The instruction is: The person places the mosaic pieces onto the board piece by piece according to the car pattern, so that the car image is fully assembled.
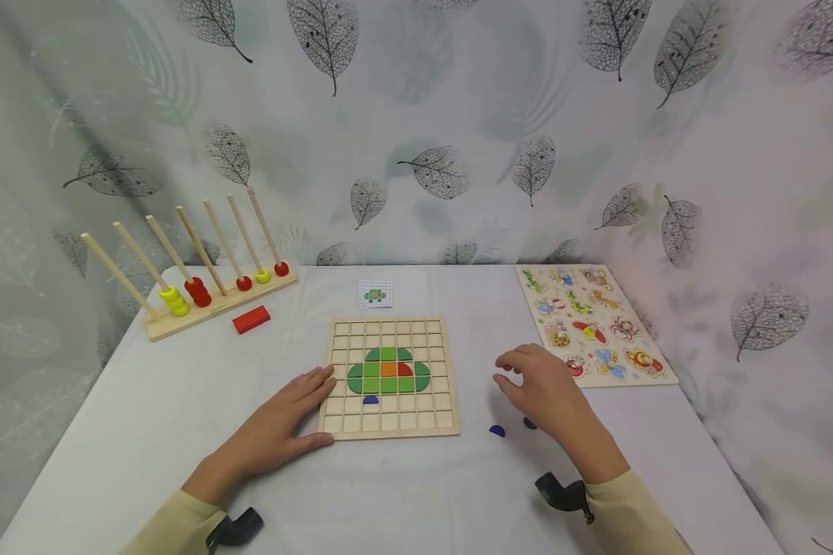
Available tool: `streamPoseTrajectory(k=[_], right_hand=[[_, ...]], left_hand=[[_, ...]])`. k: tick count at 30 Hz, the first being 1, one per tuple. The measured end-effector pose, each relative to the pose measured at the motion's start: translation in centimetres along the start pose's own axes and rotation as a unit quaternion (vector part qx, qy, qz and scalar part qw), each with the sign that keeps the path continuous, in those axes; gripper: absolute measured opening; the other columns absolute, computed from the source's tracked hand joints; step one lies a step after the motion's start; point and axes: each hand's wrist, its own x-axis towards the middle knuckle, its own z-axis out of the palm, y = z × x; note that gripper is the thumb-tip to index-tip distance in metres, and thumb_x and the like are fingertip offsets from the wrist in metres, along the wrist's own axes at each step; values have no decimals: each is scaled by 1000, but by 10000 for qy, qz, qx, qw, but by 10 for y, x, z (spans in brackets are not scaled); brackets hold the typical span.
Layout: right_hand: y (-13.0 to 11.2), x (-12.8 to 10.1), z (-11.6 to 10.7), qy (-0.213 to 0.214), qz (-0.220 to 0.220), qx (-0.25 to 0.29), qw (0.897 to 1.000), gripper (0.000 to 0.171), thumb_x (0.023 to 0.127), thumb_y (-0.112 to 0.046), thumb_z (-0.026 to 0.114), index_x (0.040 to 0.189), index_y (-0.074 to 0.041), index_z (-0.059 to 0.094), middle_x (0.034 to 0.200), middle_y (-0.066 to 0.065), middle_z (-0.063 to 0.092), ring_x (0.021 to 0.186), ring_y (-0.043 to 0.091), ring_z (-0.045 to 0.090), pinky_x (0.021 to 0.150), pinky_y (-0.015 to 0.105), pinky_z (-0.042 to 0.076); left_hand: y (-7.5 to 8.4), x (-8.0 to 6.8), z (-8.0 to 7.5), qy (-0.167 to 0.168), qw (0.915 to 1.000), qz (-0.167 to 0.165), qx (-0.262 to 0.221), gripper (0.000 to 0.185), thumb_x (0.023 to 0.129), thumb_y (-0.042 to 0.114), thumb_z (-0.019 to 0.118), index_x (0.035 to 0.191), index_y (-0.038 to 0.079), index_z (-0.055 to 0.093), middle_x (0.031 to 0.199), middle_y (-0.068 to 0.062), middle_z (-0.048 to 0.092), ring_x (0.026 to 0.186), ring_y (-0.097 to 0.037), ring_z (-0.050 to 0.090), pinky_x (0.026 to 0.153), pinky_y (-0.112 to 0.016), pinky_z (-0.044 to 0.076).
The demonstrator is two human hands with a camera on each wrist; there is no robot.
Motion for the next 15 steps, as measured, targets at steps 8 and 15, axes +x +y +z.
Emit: streamPoseTrajectory(k=[8,15], right_hand=[[21,-15,0,-301,497,15,9983,18,91,-13,89,108,-8,82,97,0,74,88,22,63,73,41,57],[32,-22,9,-609,900,99,9940,18,92,-17,89,107,-9,82,94,-1,73,86,21,61,71,38,56]], left_hand=[[0,0,0,2,10000,-3,-7,94,98,67,69,169,11,40,179,1,25,164,-23,21,131,-50,24],[-2,0,2,144,9998,91,50,94,98,67,70,168,11,42,178,0,27,164,-24,24,130,-51,27]])
